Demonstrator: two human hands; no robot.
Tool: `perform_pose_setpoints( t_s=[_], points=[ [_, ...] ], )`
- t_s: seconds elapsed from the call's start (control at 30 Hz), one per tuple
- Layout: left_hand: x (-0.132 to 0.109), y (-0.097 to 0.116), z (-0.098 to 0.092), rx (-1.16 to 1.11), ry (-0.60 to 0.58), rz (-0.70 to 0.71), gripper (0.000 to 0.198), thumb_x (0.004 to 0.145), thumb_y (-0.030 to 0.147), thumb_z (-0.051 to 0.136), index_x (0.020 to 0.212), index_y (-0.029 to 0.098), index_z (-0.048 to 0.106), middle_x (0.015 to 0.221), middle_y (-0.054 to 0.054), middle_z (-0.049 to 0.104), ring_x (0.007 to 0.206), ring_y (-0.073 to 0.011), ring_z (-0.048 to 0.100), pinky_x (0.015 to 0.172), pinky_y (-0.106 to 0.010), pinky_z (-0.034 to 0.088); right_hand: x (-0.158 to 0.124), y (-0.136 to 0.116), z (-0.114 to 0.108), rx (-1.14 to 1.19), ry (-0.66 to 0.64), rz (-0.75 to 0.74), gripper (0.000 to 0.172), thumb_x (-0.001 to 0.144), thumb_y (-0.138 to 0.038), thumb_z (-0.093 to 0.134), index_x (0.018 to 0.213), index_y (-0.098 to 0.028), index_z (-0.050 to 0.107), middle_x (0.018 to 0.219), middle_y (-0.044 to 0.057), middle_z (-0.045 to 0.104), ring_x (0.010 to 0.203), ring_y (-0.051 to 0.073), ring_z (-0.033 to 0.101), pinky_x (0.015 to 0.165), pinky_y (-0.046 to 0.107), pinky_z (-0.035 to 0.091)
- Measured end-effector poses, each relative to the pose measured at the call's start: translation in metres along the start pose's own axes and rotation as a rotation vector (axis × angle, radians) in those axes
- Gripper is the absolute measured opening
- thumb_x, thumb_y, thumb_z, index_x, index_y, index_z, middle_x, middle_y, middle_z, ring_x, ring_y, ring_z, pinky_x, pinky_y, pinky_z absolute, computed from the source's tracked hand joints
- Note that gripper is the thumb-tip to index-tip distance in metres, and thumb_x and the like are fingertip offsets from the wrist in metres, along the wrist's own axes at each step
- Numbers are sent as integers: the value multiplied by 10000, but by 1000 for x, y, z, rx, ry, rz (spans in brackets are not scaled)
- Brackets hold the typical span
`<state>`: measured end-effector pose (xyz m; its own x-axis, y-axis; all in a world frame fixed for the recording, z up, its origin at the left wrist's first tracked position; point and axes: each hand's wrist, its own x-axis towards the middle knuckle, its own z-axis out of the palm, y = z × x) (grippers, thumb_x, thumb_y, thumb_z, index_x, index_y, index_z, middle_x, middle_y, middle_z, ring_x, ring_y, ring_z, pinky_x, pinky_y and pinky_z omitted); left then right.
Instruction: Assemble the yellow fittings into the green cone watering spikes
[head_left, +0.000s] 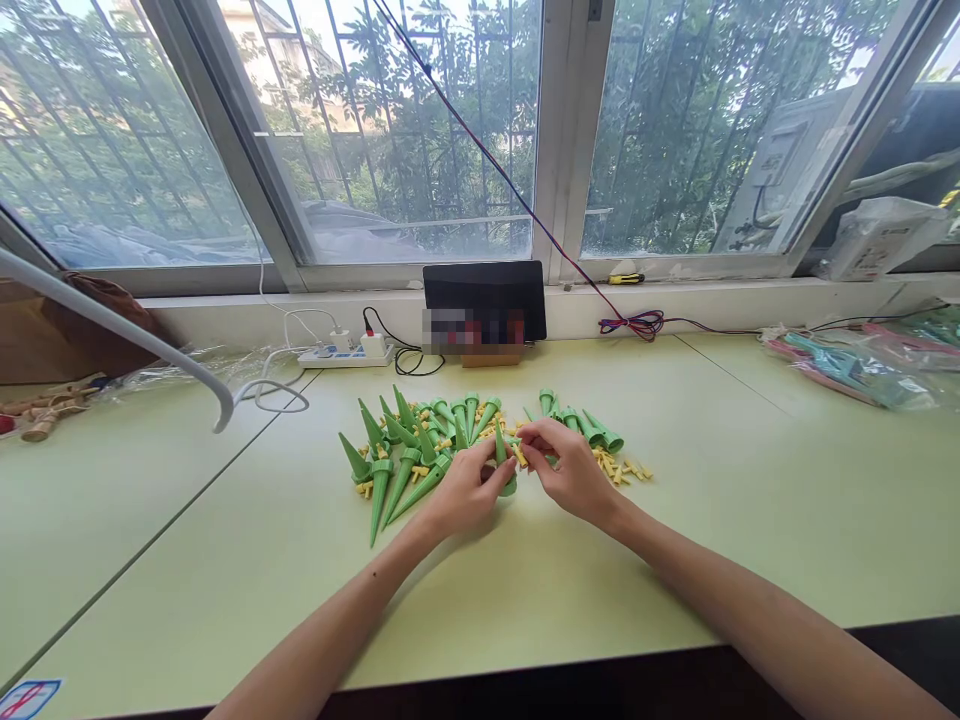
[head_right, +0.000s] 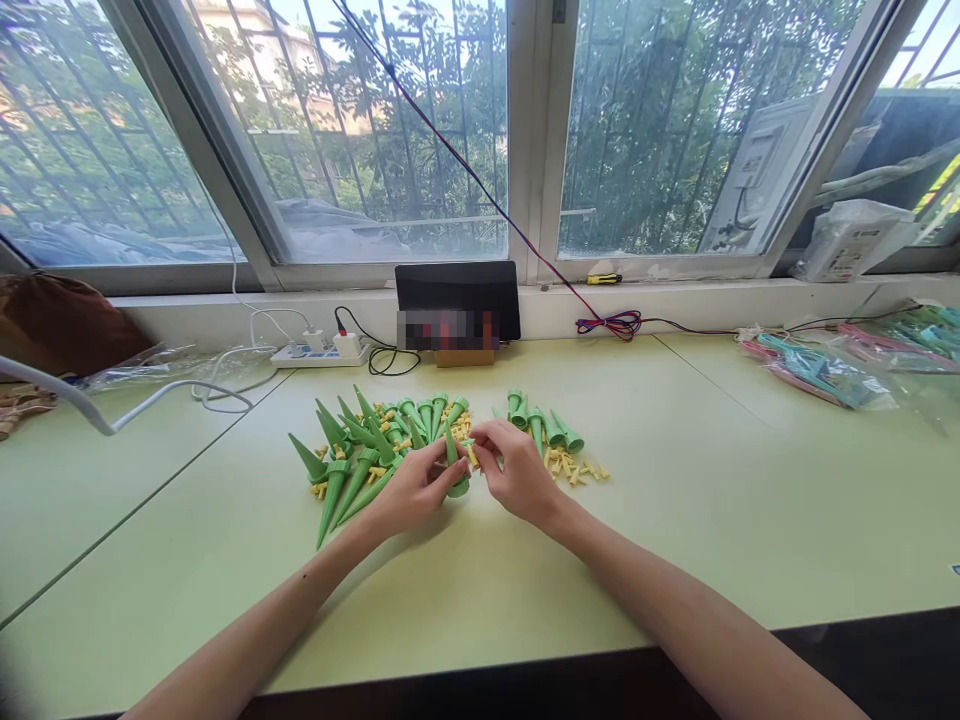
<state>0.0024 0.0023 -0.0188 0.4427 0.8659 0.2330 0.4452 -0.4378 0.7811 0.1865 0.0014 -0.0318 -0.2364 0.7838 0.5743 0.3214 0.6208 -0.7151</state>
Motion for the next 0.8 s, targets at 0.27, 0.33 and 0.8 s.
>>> perform_pose_setpoints(
  t_s=[0.27, 0.33, 0.8],
  points=[
    [2, -1, -2, -151, 1, -16, 275, 936, 431, 529, 862, 167, 554, 661, 39, 455, 539, -88, 341, 482, -218, 282, 1, -4, 0, 63, -9, -1, 77, 949, -193, 531, 995, -205, 592, 919, 58, 599, 767, 164, 636, 712, 306, 566],
    [2, -3, -1, -141, 18, -9, 275, 934, 433, 536, 848, 172, 537, 647, 49, 417, 529, -84, 317, 473, -218, 269, 0, -4, 0, 85, -17, -4, 80, 952, -198, 534, 1009, -207, 589, 916, 53, 599, 746, 156, 638, 709, 308, 572],
    [2, 3, -2, -202, 16, -12, 333, 909, 469, 555, 780, 171, 483, 653, 51, 366, 534, -73, 298, 459, -207, 246, -2, 1, 4, 119, -33, 8, 132, 937, -211, 557, 1067, -212, 581, 915, 53, 617, 748, 160, 650, 706, 310, 591]
  ],
)
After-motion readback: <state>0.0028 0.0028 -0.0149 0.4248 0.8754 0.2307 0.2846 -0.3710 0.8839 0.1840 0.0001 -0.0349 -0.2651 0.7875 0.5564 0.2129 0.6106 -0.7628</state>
